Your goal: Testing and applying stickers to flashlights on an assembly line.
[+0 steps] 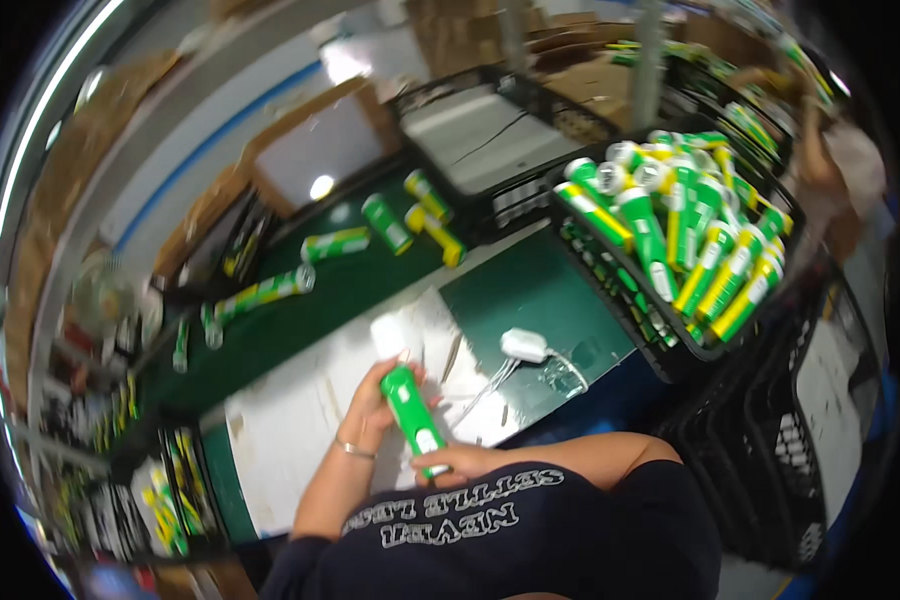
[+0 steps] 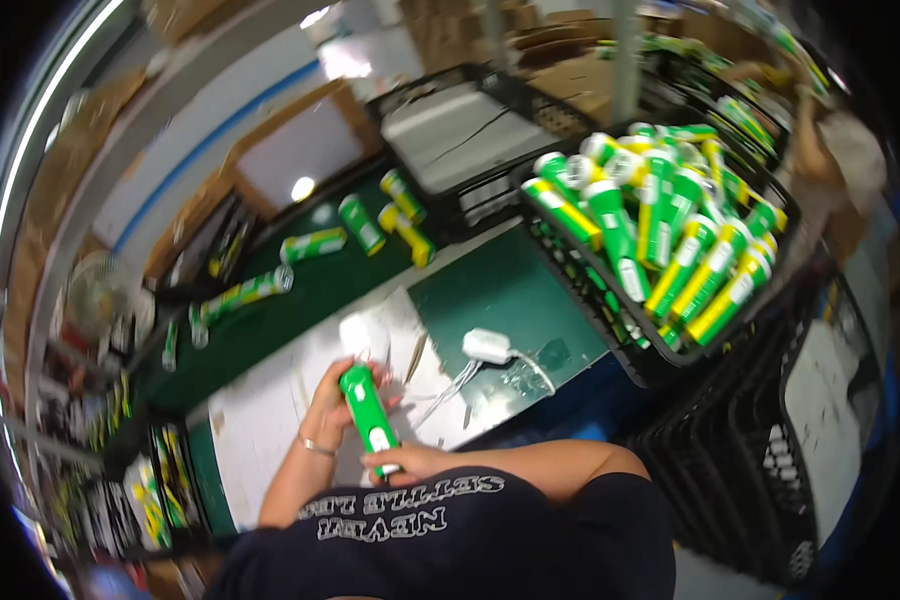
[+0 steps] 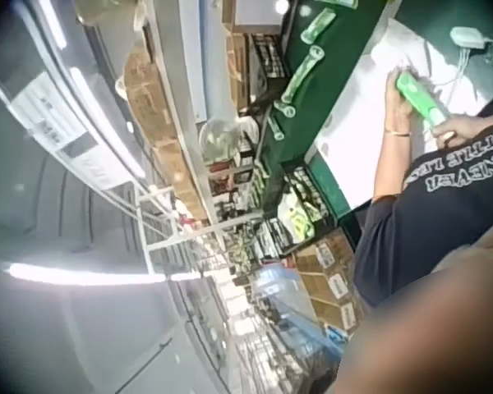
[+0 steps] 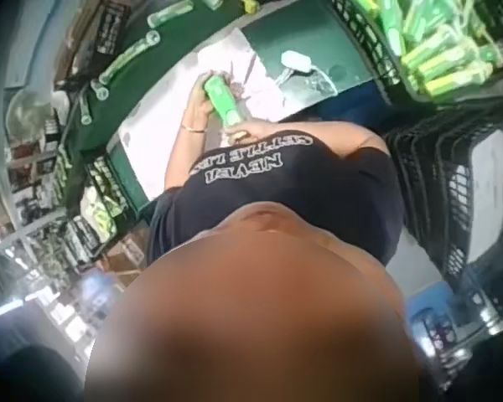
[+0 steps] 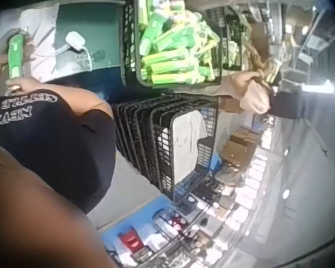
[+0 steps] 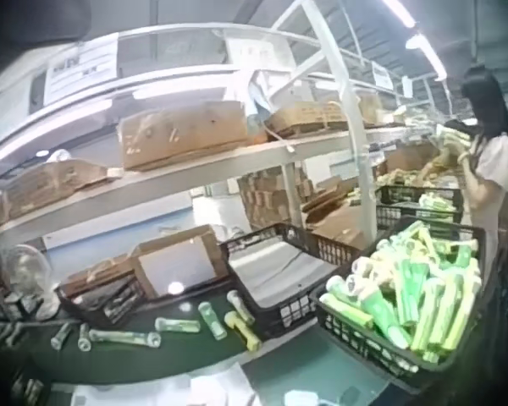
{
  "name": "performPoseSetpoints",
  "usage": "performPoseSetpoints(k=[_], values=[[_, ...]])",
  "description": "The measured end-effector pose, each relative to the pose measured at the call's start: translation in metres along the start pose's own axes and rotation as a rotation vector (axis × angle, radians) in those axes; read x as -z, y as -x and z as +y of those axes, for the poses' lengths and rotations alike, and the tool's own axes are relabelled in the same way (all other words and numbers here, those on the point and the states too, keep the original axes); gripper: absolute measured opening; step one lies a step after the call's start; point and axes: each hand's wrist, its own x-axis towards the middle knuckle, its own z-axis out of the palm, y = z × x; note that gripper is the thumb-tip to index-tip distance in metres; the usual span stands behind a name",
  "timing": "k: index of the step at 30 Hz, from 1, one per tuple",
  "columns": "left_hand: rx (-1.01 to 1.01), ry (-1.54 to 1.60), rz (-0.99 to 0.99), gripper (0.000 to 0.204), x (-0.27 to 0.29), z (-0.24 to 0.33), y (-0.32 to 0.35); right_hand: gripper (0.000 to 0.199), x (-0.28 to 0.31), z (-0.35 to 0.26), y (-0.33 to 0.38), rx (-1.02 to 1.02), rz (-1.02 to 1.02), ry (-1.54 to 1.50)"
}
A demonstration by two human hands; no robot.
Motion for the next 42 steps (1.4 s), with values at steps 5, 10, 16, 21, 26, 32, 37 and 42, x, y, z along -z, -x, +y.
performPoseSetpoints(k=[5, 10, 16, 21, 26, 32, 37, 42], values=[[-0.059, -0.129, 0.133, 0.022, -0.007, 0.002, -0.008, 0.029, 0.008, 0.004, -0.008, -0.062, 0.153, 0.128], [-0.068, -0.019, 0.112, 0.033, -0.001, 0.008, 0.0, 0.022, 0.007, 0.001, -0.019, -0.117, 0.139, 0.193], [-0.032, 0.195, -0.263, 0.038, 0.02, 0.014, 0.002, 0.019, -0.003, 0.005, -0.032, -0.007, 0.064, 0.118], [-0.112, 0.311, -0.248, 0.035, 0.024, 0.005, 0.011, 0.016, 0.0, 0.012, -0.043, -0.036, 0.092, 0.197], [-0.213, -0.047, -0.064, 0.041, 0.014, -0.027, 0.039, 0.02, -0.004, 0.009, -0.047, -0.056, 0.161, 0.084], [-0.484, -0.342, 0.103, 0.035, 0.008, -0.011, 0.056, 0.034, 0.0, -0.02, -0.038, -0.073, 0.286, 0.381], [-0.538, -0.482, 0.136, 0.038, 0.013, 0.0, 0.055, 0.024, 0.021, -0.054, -0.038, 0.751, 0.45, 1.489], [-0.573, -0.449, 0.102, 0.037, 0.014, -0.007, 0.054, 0.014, -0.021, -0.058, -0.04, 0.638, 0.525, 2.072]])
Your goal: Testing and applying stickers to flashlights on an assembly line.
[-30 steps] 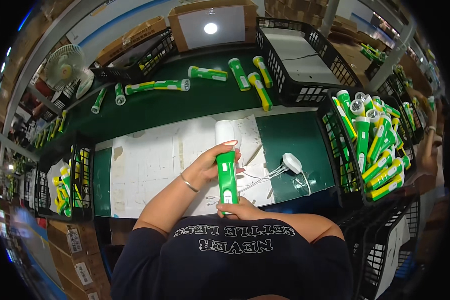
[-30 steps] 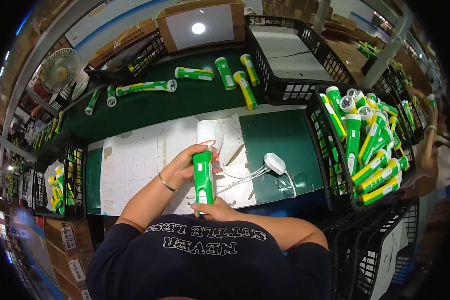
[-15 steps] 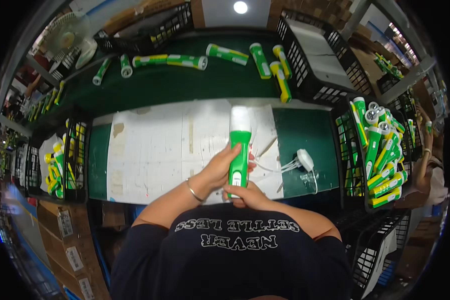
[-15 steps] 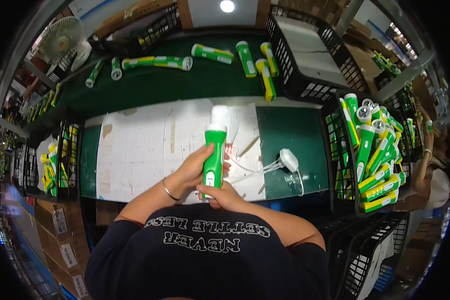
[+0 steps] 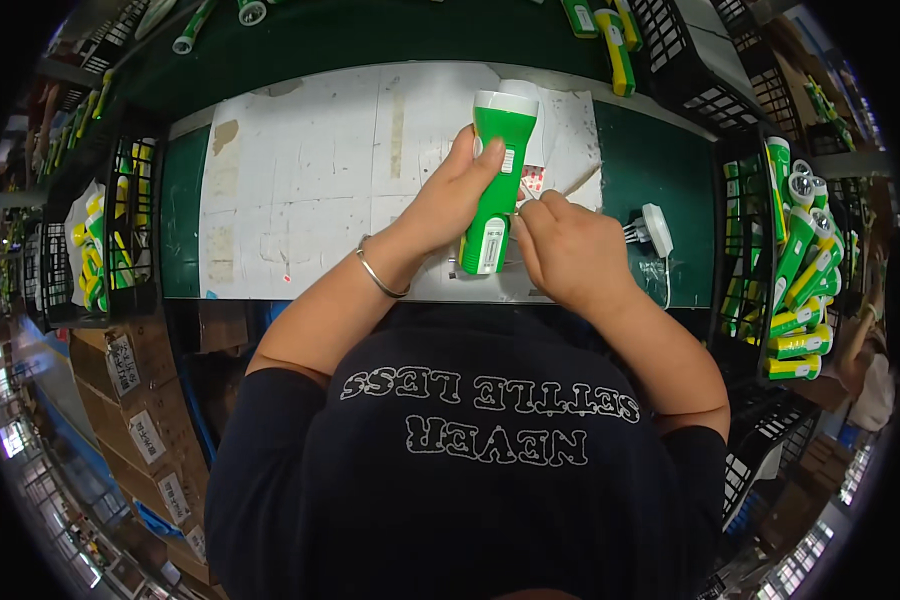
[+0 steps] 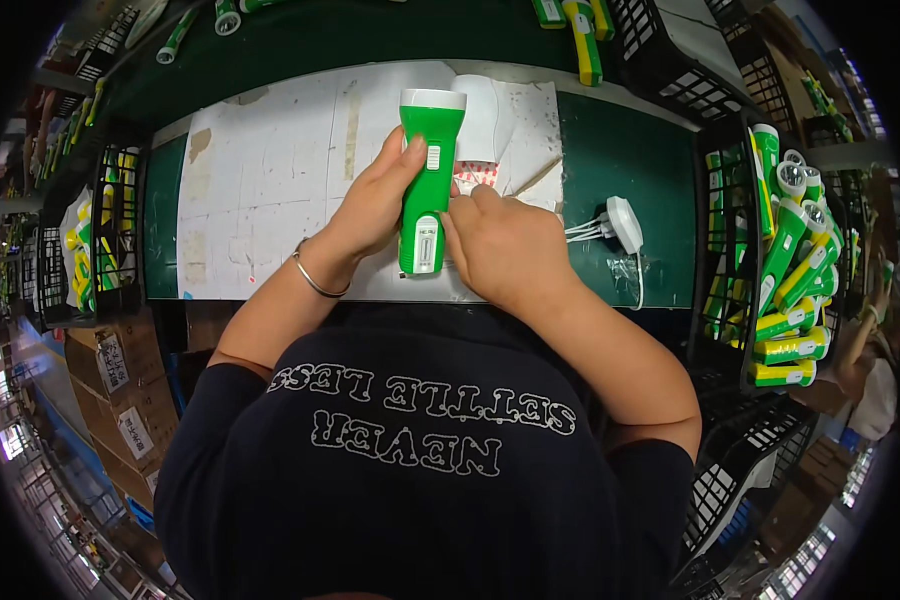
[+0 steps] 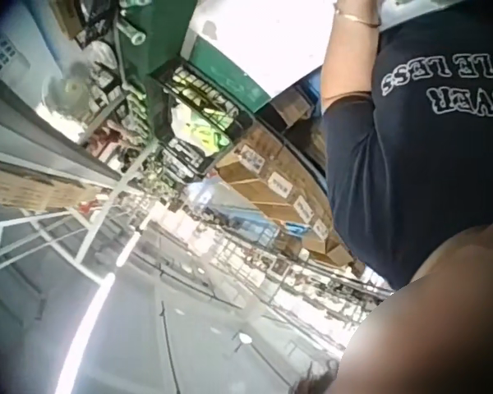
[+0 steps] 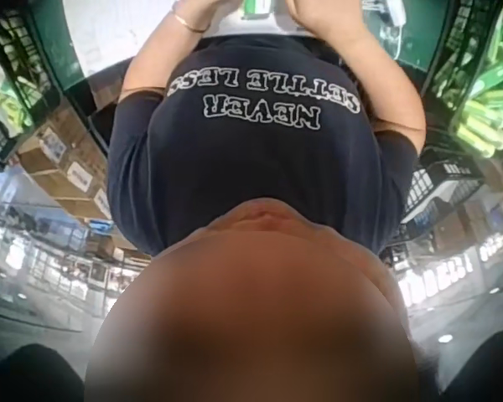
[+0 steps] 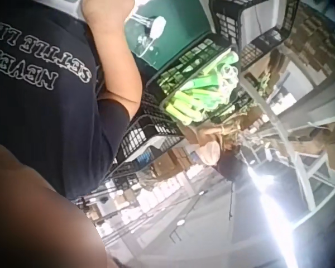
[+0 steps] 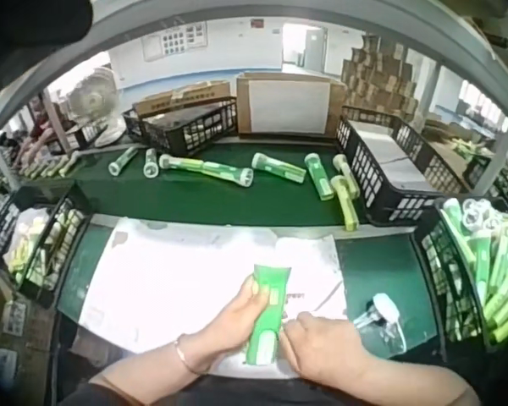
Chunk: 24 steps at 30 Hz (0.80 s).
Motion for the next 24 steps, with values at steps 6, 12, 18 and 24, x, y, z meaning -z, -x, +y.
performPoseSetpoints(k=[6, 12, 18, 24], values=[[-0.027, 0.023, 0.078, 0.042, 0.007, 0.0, 0.0, 0.019, -0.002, -0.008, 0.009, 0.17, -0.121, -0.009], [-0.078, 0.278, 0.083, 0.04, 0.023, 0.022, -0.01, 0.024, -0.002, -0.01, 0.013, 0.28, -0.043, -0.271], [0.068, 0.466, -0.07, 0.034, 0.018, 0.017, -0.005, 0.033, -0.014, 0.005, -0.01, 0.02, 0.159, -0.532], [0.024, 0.454, -0.003, 0.037, 0.019, 0.015, -0.004, 0.04, -0.013, 0.009, -0.002, 0.3, 0.217, -0.491]])
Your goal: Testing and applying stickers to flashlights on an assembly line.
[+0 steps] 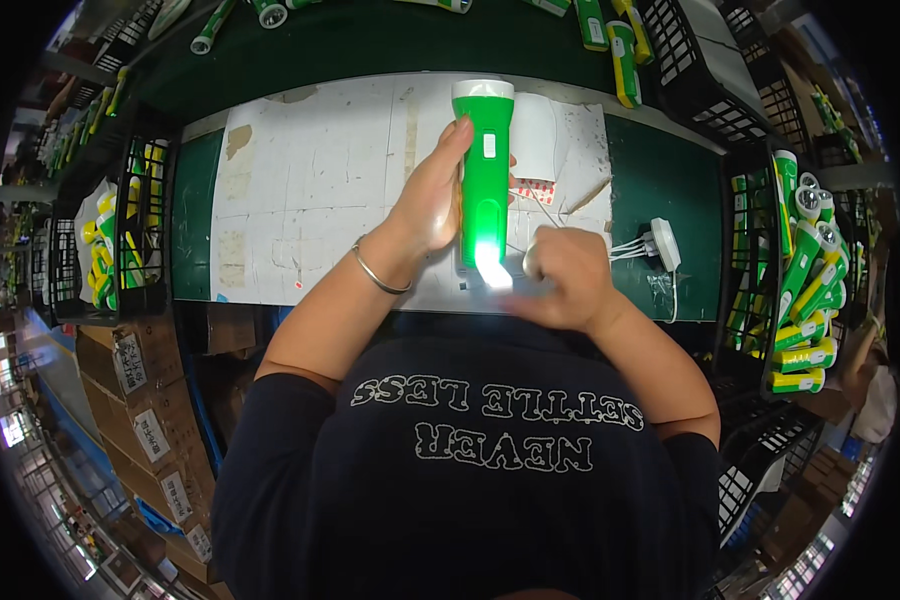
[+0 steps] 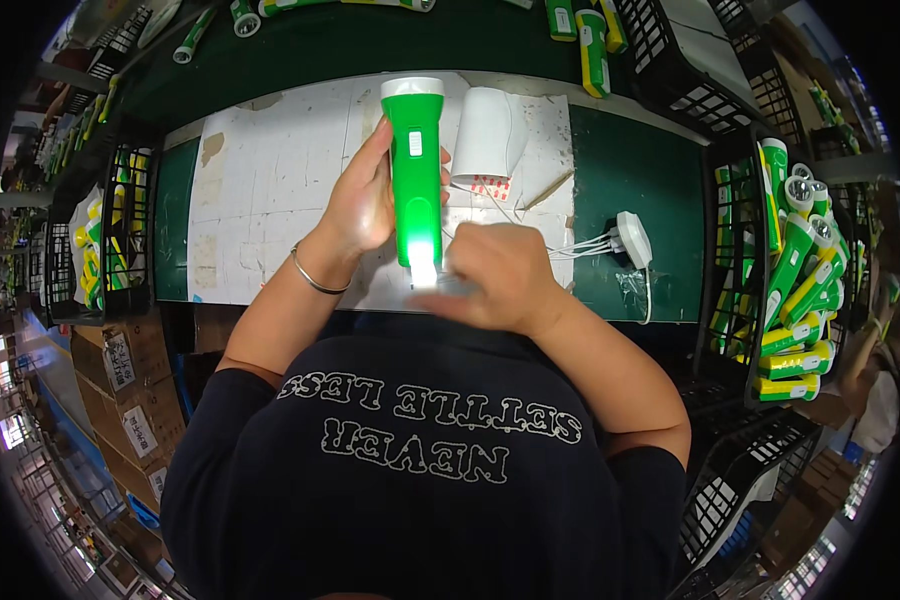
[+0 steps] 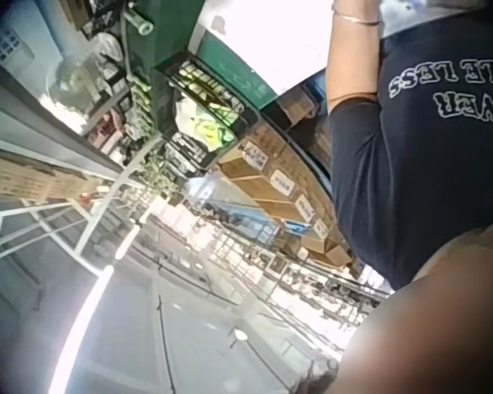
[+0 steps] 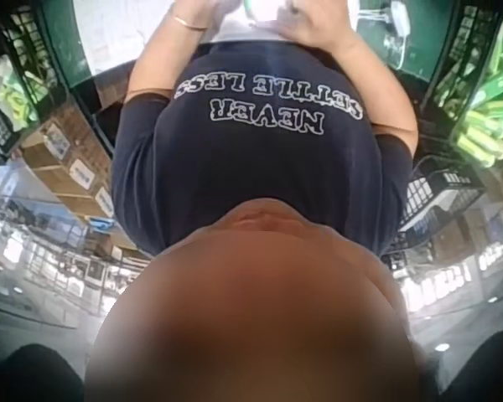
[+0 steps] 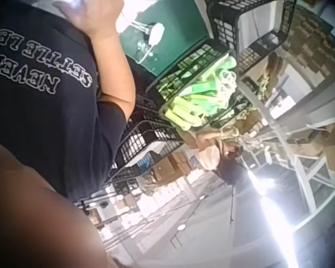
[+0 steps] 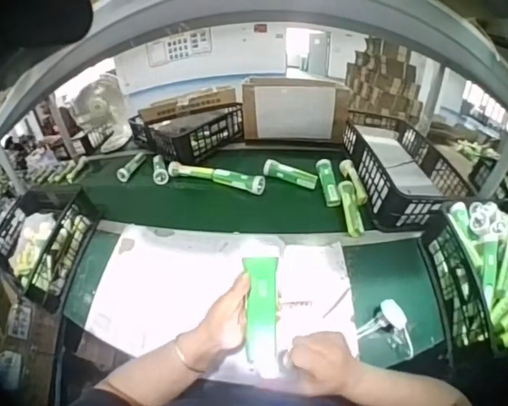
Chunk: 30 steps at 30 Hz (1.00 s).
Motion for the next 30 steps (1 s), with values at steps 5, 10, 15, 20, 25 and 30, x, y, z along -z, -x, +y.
performPoseSetpoints(k=[5, 10, 15, 20, 25, 30], values=[[0.044, -0.173, -0.12, 0.041, -0.018, -0.006, 0.012, 0.039, -0.014, 0.013, -0.011, -0.364, 0.125, 0.07], [-0.018, -0.784, -0.002, 0.047, -0.011, -0.003, 0.014, 0.038, -0.004, 0.027, -0.005, -0.483, 0.17, -0.132], [-0.024, -1.024, -0.133, 0.055, -0.014, 0.008, 0.025, 0.03, 0.024, 0.038, -0.015, -0.734, 0.089, -0.409], [-0.17, -1.574, -0.23, 0.056, -0.018, 0.026, 0.043, 0.06, 0.045, 0.031, -0.027, -0.703, -0.327, -0.493], [0.095, -1.742, -0.185, 0.039, 0.007, 0.063, 0.067, 0.068, 0.041, 0.044, -0.005, -0.67, -0.174, -0.697], [0.173, -1.696, -0.189, 0.043, 0.007, 0.065, 0.077, 0.067, 0.028, 0.042, -0.013, -0.657, -0.218, -0.788]])
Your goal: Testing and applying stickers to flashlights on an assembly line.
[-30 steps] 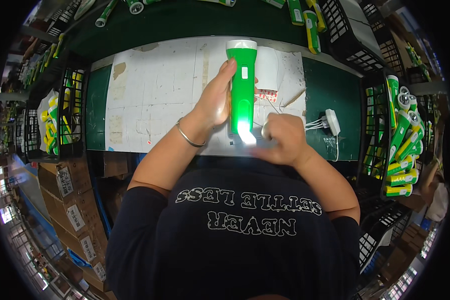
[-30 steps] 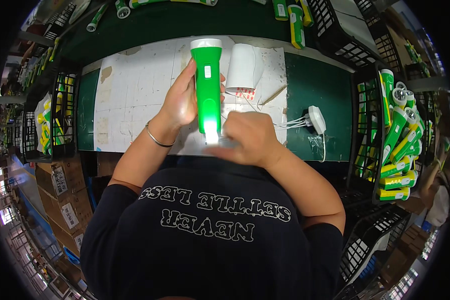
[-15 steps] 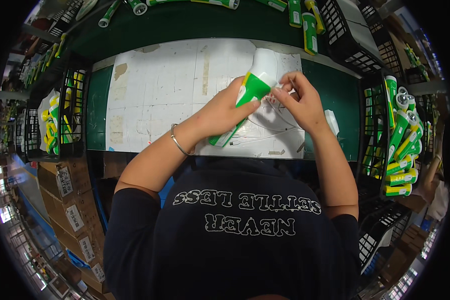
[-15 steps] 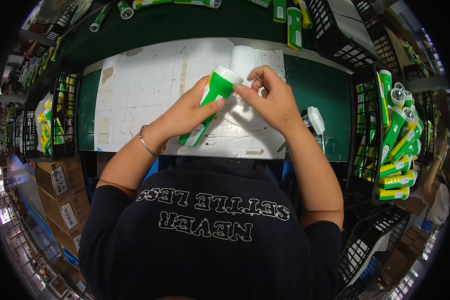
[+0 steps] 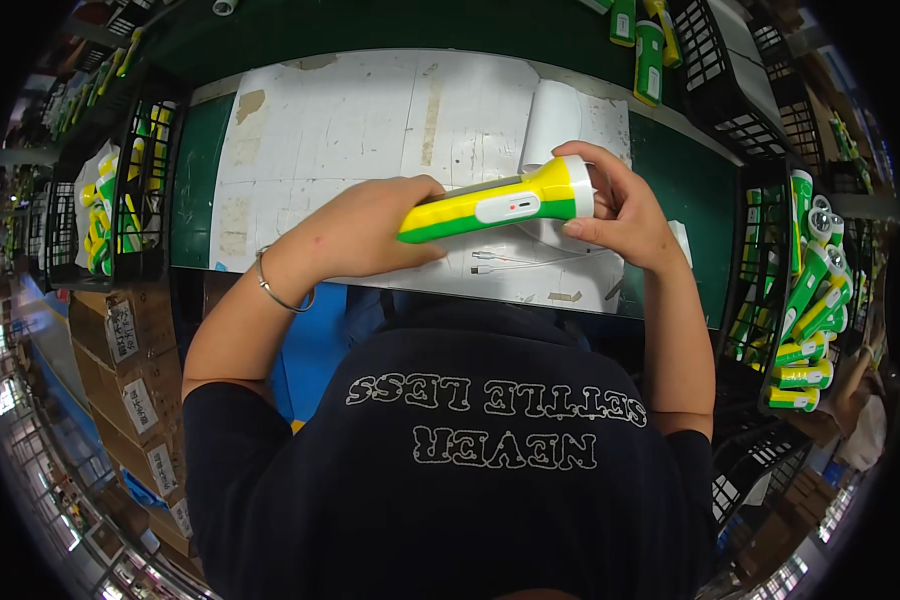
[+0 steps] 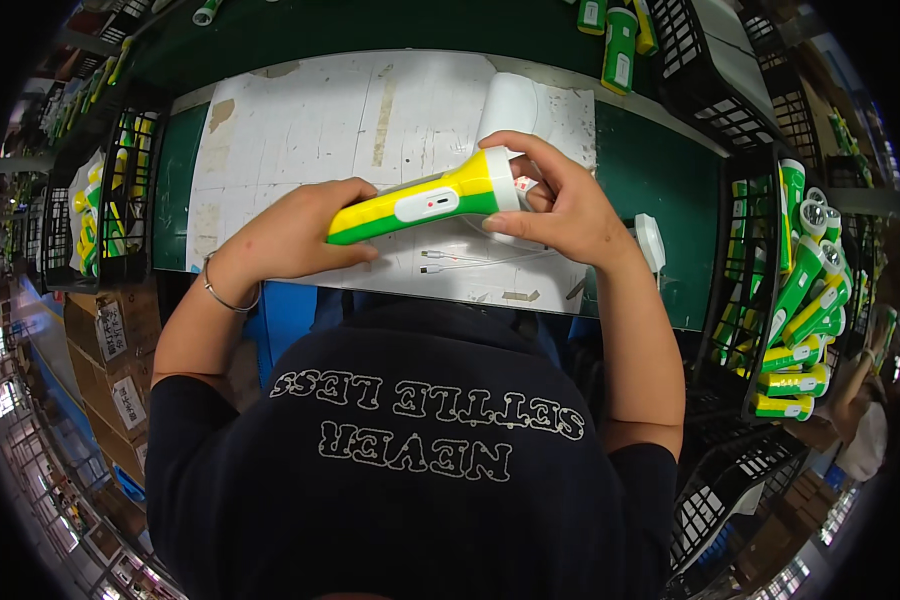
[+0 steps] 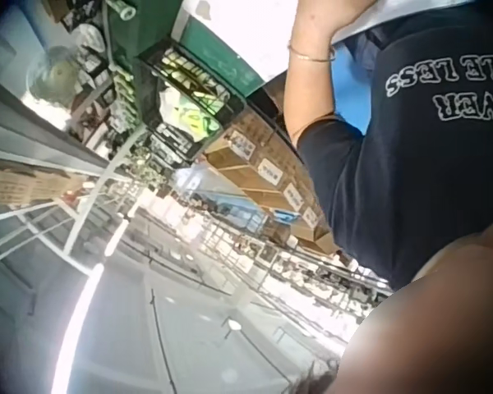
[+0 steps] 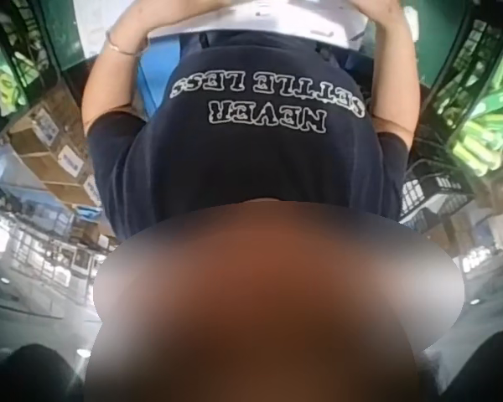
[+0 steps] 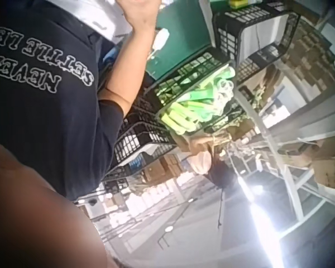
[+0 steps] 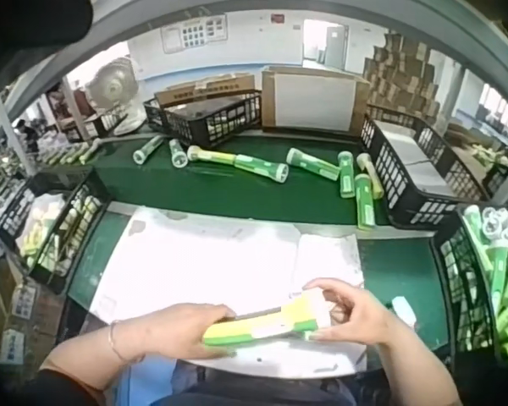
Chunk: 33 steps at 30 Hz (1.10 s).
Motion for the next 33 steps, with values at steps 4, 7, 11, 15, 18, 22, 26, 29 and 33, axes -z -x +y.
performPoseSetpoints(k=[4, 7, 11, 15, 18, 22, 26, 29, 33], values=[[0.018, 0.322, -0.015, 0.057, -0.021, -0.002, -0.014, 0.061, -0.032, 0.024, -0.019, 0.015, 0.054, -0.231], [0.046, 0.505, 0.116, 0.066, -0.039, -0.018, -0.027, 0.042, -0.043, 0.053, -0.024, -0.022, 0.249, 0.587], [0.094, 0.762, 0.168, 0.067, -0.05, -0.021, -0.036, 0.024, -0.066, 0.064, -0.031, -0.017, 0.257, 0.989], [0.077, 0.61, 0.352, 0.066, -0.056, -0.024, -0.044, 0.016, -0.043, 0.058, -0.03, 0.04, 0.337, 0.495], [0.081, 0.522, 0.364, 0.064, -0.059, -0.021, -0.05, 0.016, -0.033, 0.037, -0.024, -0.011, 0.293, 0.022], [0.018, 0.527, 0.297, 0.065, -0.061, -0.002, -0.055, 0.017, -0.023, 0.027, -0.017, -0.088, 0.244, -0.047], [0.018, 0.545, 0.285, 0.063, -0.071, 0.003, -0.06, 0.016, -0.017, 0.03, -0.01, -0.148, 0.244, -0.034], [-0.139, 0.192, 0.536, 0.062, -0.079, 0.006, -0.061, 0.015, -0.018, 0.031, -0.006, -0.168, 0.276, -0.046], [-0.069, 0.084, 0.541, 0.06, -0.079, 0.016, -0.058, 0.015, -0.022, 0.018, -0.005, -0.249, 0.334, -0.124]])
